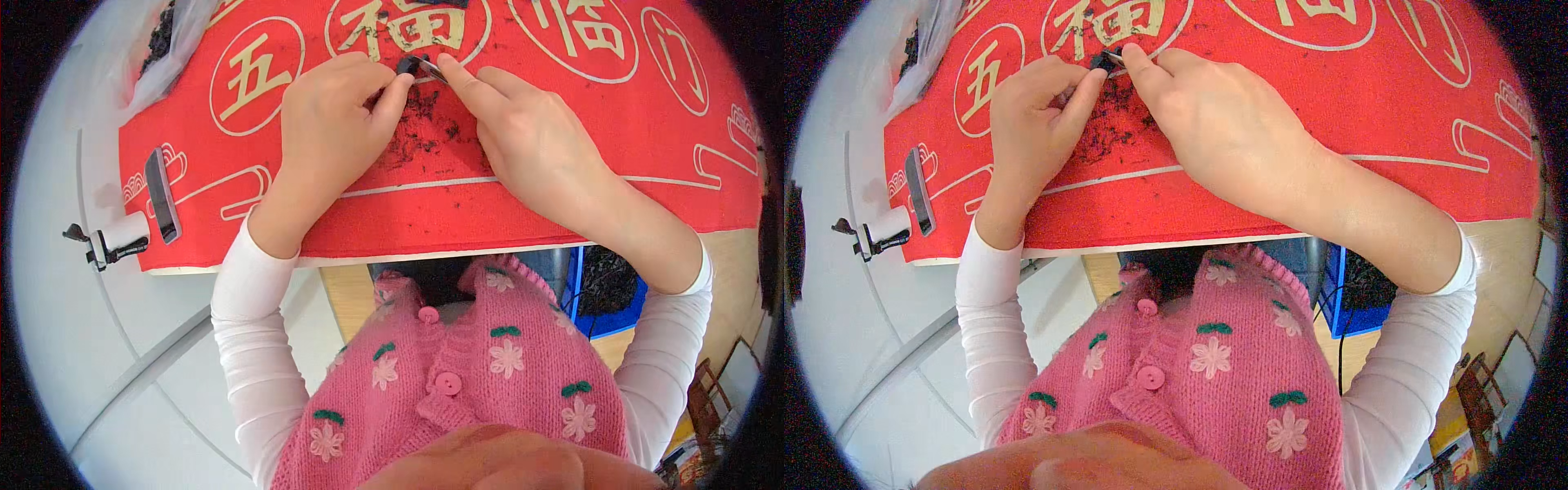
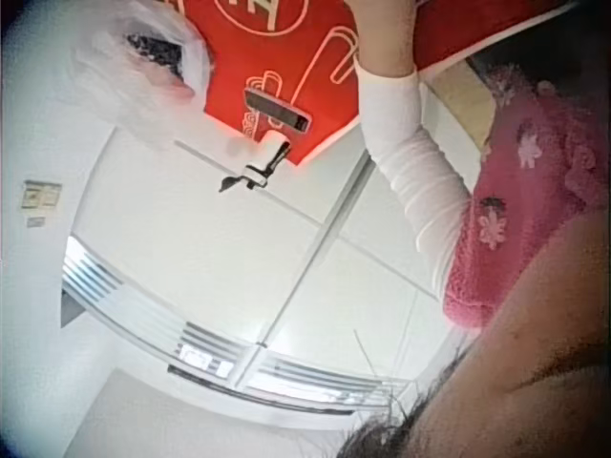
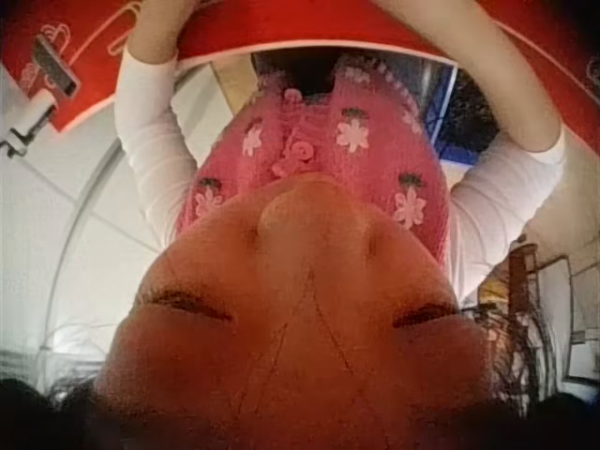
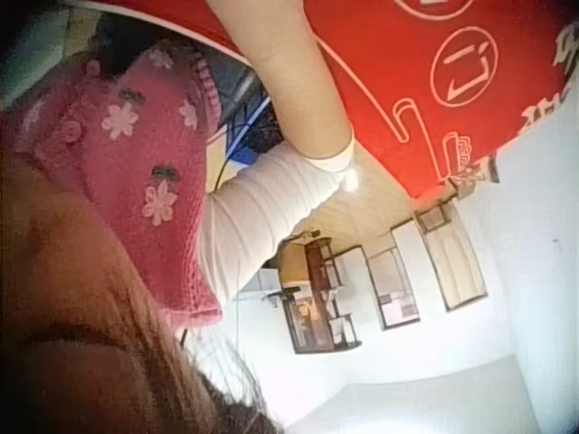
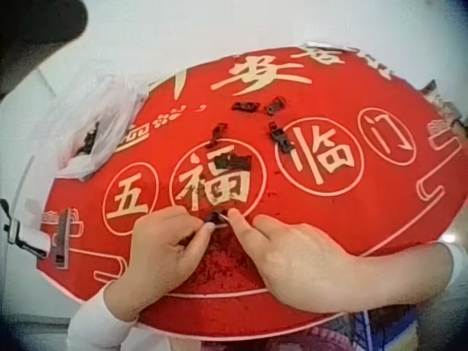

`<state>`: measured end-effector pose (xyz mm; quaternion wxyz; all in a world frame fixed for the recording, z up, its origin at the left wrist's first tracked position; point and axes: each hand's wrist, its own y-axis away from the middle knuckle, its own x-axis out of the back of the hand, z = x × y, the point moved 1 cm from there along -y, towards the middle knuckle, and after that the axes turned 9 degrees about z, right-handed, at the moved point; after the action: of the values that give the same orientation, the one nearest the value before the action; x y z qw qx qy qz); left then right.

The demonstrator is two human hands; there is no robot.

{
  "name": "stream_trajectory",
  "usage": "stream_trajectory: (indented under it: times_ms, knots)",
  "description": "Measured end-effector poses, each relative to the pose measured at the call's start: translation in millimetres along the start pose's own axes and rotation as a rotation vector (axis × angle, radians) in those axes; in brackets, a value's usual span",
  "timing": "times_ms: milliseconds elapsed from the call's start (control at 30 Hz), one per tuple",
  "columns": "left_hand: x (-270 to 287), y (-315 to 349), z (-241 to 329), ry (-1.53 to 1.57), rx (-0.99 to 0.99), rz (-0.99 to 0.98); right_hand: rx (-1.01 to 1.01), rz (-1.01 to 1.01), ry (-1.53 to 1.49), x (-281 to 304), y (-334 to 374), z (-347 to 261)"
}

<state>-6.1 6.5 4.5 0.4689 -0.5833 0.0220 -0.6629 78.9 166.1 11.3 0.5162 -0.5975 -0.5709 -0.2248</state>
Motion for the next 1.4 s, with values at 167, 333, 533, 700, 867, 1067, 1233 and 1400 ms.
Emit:
stream_trajectory:
  times_ms: [167, 333, 533, 700, 867, 1067, 1233, 1400]
  knots:
    - [1, 1, 1, 0.01, 0.038, -0.005, 0.048, 0.013, 0.049, -1, 0, -2]
    - [1, 0, 1, -0.015, 0.016, -0.001, 0.058, 0.002, 0.07, -2, -1, -2]
    - [1, 0, 0, -0.011, 0.024, 0.002, 0.142, 0.063, 0.222, -4, 0, -4]
    - [1, 1, -3, 0.018, 0.045, -0.007, 0.146, 0.099, 0.404, -9, 2, -6]
    - [2, 0, -3, 0.057, 0.08, -0.001, 0.117, 0.166, 0.426, -6, -2, 1]
    - [5, -3, -4, 0.176, 0.11, -0.027, -0.104, 0.15, -0.073, 1, -13, 27]
    - [5, -3, -6, 0.42, 0.161, -0.071, -0.369, 0.052, -0.673, 16, -25, 31]
    - [5, -4, -6, 0.601, 0.205, -0.105, -0.398, 0.047, -0.828, 12, -26, 29]
